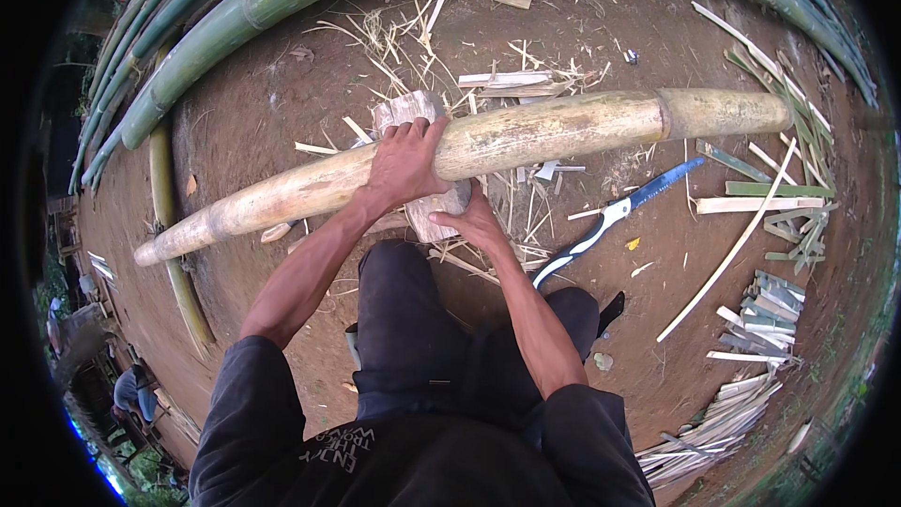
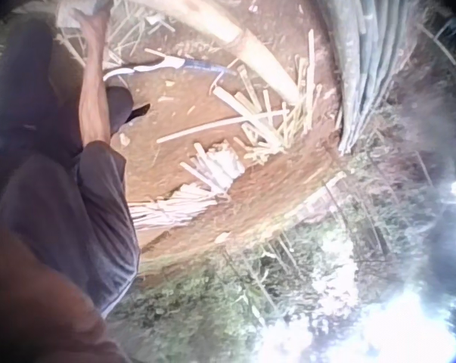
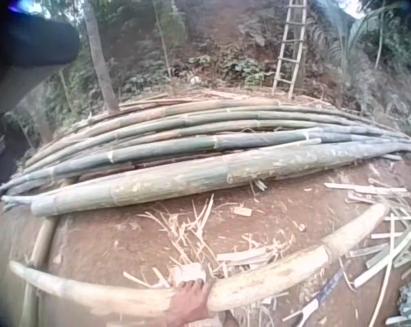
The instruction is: The person uses a hand saw to cut a long bamboo pole that is resting on a wooden block. They saw through the pole, then pick up a thin bamboo strip and place it on the pole before resuming the cutting process.
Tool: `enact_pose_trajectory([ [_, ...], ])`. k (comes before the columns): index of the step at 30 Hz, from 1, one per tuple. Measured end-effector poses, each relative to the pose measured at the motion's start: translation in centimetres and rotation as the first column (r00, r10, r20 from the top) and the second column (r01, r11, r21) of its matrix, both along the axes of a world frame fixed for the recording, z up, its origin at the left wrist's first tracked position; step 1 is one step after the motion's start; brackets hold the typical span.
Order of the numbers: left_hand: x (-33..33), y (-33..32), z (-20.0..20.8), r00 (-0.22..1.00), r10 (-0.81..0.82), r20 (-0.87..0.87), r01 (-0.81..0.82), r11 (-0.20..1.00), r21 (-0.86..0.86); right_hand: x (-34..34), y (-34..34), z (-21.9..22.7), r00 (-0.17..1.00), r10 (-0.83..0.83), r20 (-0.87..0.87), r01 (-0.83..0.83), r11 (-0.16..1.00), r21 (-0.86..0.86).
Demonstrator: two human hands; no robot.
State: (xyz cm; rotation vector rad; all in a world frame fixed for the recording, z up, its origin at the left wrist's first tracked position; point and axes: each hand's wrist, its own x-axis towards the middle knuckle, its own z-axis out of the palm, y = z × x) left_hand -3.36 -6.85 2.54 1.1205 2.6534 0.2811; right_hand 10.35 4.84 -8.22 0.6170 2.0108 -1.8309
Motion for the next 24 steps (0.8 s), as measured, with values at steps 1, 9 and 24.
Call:
enact_pose_trajectory([
  [1,0.1,-0.1,0.0,1.000,-0.004,0.001,0.004,1.000,-0.005,-0.1,-0.2,-0.4,1.000,0.003,-0.004,-0.003,1.000,0.011],
  [9,0.2,0.7,0.1,0.999,-0.051,-0.016,0.050,0.997,-0.054,1.5,0.8,0.2,0.999,-0.023,-0.035,0.025,0.997,0.071],
  [24,0.8,-3.2,-0.9,0.989,0.022,-0.146,-0.032,0.998,-0.063,19.1,10.6,-6.6,0.857,-0.491,0.155,0.215,0.615,0.759],
])
